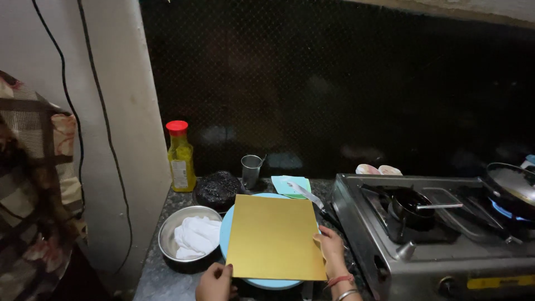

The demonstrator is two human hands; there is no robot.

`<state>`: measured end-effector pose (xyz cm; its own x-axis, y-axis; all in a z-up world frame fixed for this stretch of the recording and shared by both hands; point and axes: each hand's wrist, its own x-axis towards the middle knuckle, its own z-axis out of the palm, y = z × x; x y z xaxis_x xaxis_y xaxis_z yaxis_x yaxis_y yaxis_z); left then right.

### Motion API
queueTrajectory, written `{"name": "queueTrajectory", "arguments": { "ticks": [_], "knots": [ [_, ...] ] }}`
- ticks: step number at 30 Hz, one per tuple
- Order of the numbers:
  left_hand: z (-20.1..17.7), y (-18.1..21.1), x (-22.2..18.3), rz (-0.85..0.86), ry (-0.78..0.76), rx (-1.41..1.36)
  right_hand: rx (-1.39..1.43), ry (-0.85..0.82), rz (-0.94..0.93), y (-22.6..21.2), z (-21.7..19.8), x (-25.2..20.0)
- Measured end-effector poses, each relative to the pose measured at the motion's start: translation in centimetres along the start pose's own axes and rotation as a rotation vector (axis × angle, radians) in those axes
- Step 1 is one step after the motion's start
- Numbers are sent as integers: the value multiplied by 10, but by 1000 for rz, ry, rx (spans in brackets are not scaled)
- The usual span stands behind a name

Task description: Preparing a cake by applying cream to a base and placing a chocolate layer on top.

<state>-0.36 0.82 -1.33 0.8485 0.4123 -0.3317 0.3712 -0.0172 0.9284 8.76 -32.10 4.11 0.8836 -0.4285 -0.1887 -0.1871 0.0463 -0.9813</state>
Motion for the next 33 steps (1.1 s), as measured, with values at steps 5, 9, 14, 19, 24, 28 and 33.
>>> {"name": "queueTrajectory", "arguments": {
  "ticks": [5, 9, 14, 19, 24, 28, 33],
  "knots": [
    [-11, 22, -3, -124, -175, -27, -37, -7, -39, 2, -1, 8],
    [-6, 25, 3, -216, -205, -285, -117, -70, -67, -19, 2, -10],
    [-2, 20, 14, -220, -221, -210, -136, -96, 9, -31, 4, -20],
    [-3, -4, 43, -204, -218, -191, -142, -144, 8, 11, -12, 48],
    [-35, 47, 21, -51, -173, 700, -595, 65, -265, -35, -16, 64],
    [-55, 104, 2, 13, -166, 835, -967, 268, -612, -48, -5, 90],
    [-63, 159, -23, 68, -81, 763, -1384, 107, -465, -70, 8, 100]
  ]
}}
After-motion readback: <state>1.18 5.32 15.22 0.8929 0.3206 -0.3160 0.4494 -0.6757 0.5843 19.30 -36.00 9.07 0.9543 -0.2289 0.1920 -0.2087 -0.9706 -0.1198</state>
